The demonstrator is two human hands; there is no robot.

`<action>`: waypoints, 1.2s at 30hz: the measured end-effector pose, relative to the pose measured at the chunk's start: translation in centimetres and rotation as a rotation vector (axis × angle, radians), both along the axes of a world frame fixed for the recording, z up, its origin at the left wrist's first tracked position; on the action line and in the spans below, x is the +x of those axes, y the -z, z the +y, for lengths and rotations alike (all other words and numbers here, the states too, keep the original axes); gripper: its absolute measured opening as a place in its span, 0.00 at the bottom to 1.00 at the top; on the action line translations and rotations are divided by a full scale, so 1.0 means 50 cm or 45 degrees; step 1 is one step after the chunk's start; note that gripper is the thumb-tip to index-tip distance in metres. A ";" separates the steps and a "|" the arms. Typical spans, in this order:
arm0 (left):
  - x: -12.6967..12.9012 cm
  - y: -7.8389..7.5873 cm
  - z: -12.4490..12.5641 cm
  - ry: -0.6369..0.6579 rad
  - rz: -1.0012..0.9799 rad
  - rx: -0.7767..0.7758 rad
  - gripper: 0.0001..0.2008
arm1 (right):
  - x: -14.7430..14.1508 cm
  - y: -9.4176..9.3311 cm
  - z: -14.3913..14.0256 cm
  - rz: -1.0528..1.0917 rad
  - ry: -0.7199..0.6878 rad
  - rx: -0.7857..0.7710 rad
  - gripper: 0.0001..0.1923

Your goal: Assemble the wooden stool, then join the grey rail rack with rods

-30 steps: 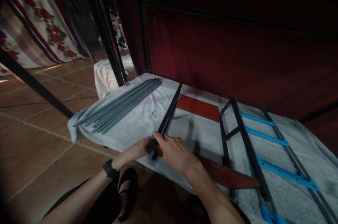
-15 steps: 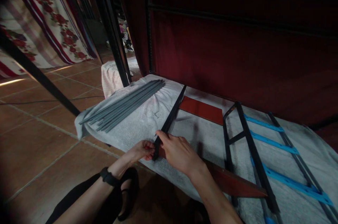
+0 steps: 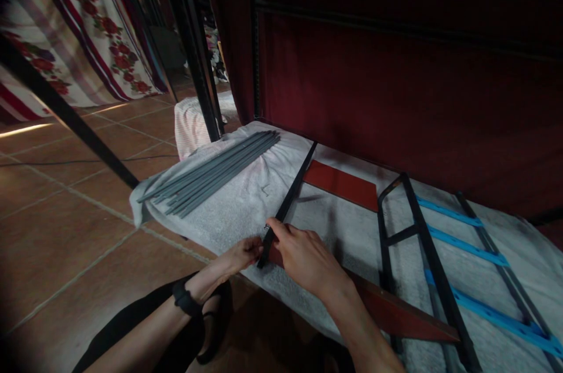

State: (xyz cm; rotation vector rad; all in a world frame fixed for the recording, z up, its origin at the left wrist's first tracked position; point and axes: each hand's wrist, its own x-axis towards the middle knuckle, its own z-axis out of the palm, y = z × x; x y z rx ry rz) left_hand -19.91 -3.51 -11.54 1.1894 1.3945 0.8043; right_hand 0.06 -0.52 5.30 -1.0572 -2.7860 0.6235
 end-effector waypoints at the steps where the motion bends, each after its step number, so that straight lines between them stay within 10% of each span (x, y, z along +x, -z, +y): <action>1: 0.000 0.001 -0.001 0.005 -0.027 0.000 0.12 | 0.000 0.000 0.001 0.003 -0.002 0.001 0.26; 25: 0.000 -0.037 0.004 0.181 0.393 0.019 0.10 | -0.001 0.002 -0.001 -0.009 0.017 0.013 0.26; 36: -0.007 -0.014 0.006 0.122 0.034 -0.023 0.08 | -0.001 -0.005 -0.003 -0.019 0.007 0.003 0.26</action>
